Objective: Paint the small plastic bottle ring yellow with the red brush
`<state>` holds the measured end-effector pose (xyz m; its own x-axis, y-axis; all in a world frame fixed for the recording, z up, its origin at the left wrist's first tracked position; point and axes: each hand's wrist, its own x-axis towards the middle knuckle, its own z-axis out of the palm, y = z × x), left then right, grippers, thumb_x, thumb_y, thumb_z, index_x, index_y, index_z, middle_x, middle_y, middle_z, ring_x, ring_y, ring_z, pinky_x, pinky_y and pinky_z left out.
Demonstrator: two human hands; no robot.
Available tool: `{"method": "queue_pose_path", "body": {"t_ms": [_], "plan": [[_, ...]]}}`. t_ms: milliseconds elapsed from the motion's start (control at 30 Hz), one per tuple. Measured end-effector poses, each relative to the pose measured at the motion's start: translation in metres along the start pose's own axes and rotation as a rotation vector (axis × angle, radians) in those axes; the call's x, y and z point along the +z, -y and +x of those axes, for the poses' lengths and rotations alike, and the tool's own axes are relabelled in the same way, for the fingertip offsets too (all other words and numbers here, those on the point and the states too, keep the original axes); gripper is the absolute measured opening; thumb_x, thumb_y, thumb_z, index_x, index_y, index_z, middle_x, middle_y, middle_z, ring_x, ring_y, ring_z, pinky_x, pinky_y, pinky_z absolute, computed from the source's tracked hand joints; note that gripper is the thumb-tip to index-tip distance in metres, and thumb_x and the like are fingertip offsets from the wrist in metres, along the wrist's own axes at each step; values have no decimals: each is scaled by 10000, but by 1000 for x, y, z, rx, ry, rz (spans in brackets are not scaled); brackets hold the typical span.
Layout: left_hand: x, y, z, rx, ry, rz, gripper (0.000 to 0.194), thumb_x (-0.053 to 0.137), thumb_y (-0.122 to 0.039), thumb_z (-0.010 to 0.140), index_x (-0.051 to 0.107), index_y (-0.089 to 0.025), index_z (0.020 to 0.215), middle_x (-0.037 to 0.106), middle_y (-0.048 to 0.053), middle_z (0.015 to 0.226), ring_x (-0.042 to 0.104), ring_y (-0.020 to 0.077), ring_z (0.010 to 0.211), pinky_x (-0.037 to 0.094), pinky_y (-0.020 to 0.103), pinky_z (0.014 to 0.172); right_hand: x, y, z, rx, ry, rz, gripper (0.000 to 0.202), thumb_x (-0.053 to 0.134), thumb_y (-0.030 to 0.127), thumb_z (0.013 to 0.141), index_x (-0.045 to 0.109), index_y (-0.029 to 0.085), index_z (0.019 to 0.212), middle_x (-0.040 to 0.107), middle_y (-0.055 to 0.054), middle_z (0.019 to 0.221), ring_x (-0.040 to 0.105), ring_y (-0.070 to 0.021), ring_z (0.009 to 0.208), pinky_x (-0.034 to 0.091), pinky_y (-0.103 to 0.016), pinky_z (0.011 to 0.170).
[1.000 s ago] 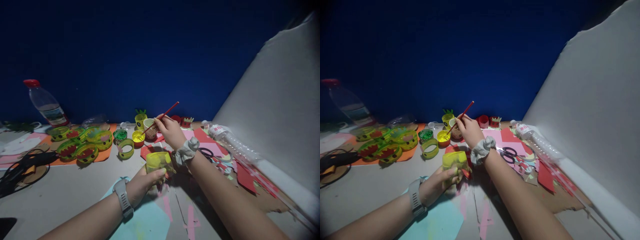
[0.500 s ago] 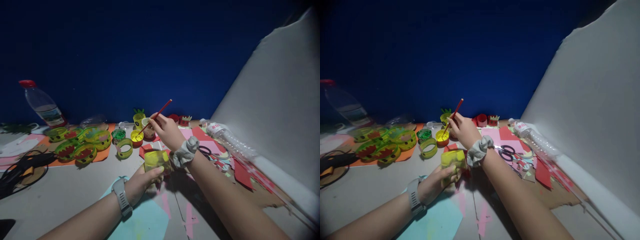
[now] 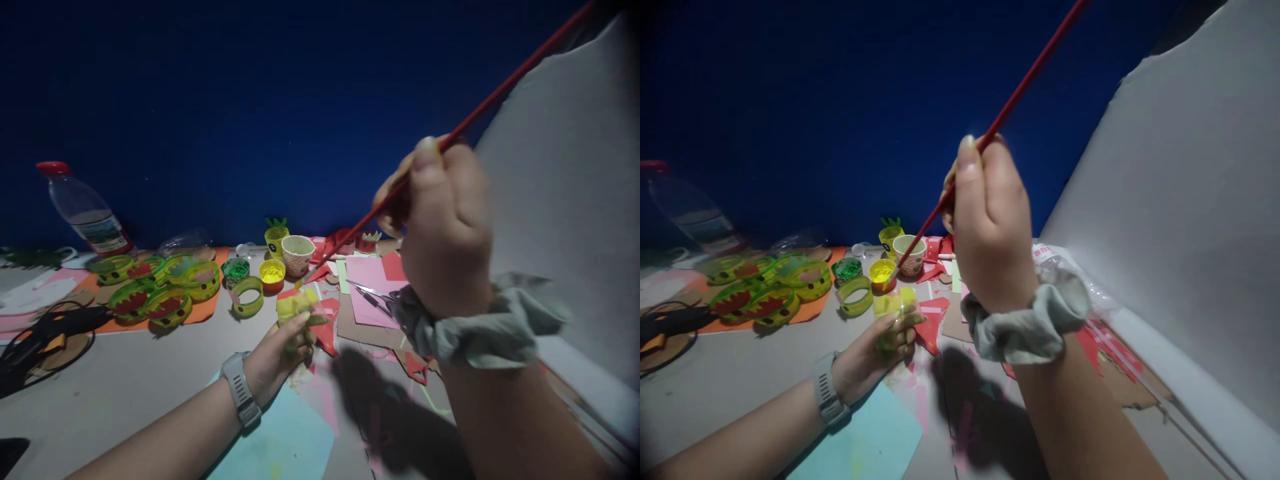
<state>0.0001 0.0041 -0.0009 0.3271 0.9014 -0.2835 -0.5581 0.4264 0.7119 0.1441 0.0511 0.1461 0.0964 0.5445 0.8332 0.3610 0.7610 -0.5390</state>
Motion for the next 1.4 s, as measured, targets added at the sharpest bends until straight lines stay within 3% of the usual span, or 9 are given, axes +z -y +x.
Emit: {"method": "queue_pose_path", "body": {"t_ms": [133, 300, 467, 667, 800, 967, 1233, 1400], "plan": [[-2, 0, 2, 2, -38, -89, 429, 813, -354, 562, 683, -164, 924, 651, 73, 972, 526, 103, 695, 415, 229, 624, -4, 16, -2, -18, 31, -91, 285, 336, 327, 953, 425, 210, 709, 464, 32, 611, 430, -51, 474, 342, -222, 482], [0, 0, 2, -8, -45, -63, 417, 798, -367, 594, 688, -162, 940, 650, 64, 957, 526, 105, 703, 425, 233, 637, 5, 8, -7, -60, 155, -218, 272, 328, 318, 955, 414, 215, 718, 432, 48, 573, 434, -57, 466, 315, -223, 475], [1, -1, 1, -10, -48, -58, 470, 798, -373, 596, 681, -172, 1004, 646, 59, 988, 533, 104, 718, 432, 236, 658, 4, 3, -5, -137, 137, -296, 280, 320, 308, 958, 409, 215, 710, 427, 52, 576, 421, -49, 445, 295, -215, 451], [1, -1, 0, -24, -61, -66, 440, 800, -373, 596, 683, -176, 971, 653, 58, 986, 542, 105, 726, 424, 221, 634, 0, 18, -8, -135, 205, -244, 198, 286, 284, 963, 404, 228, 814, 468, 40, 676, 479, -55, 513, 377, -206, 509], [1, 0, 2, 9, -9, -81, 357, 776, -387, 625, 679, -176, 895, 660, 51, 951, 547, 116, 713, 423, 232, 612, 4, 27, -13, -192, 266, -340, 165, 296, 275, 950, 400, 226, 832, 507, 38, 691, 502, -62, 531, 406, -213, 546], [-2, -1, 4, -4, 17, -89, 228, 691, -356, 729, 652, -170, 855, 656, 48, 890, 543, 108, 681, 425, 231, 596, 7, 26, -14, -229, 252, -443, 154, 296, 278, 940, 421, 218, 873, 543, 20, 694, 532, -83, 541, 390, -222, 536], [1, -3, 1, -27, -71, -116, 172, 646, -312, 762, 643, -165, 851, 656, 45, 818, 565, 114, 663, 442, 230, 600, 7, 26, -14, -249, 287, -433, 143, 294, 274, 939, 401, 234, 852, 477, 43, 626, 433, -65, 462, 332, -218, 506], [0, -2, 3, -25, -20, -127, 183, 632, -315, 775, 641, -162, 875, 653, 45, 832, 550, 115, 659, 433, 240, 609, 4, 27, -13, -252, 262, -467, 162, 304, 289, 940, 417, 211, 855, 455, 25, 634, 419, -88, 488, 318, -250, 514]]}}
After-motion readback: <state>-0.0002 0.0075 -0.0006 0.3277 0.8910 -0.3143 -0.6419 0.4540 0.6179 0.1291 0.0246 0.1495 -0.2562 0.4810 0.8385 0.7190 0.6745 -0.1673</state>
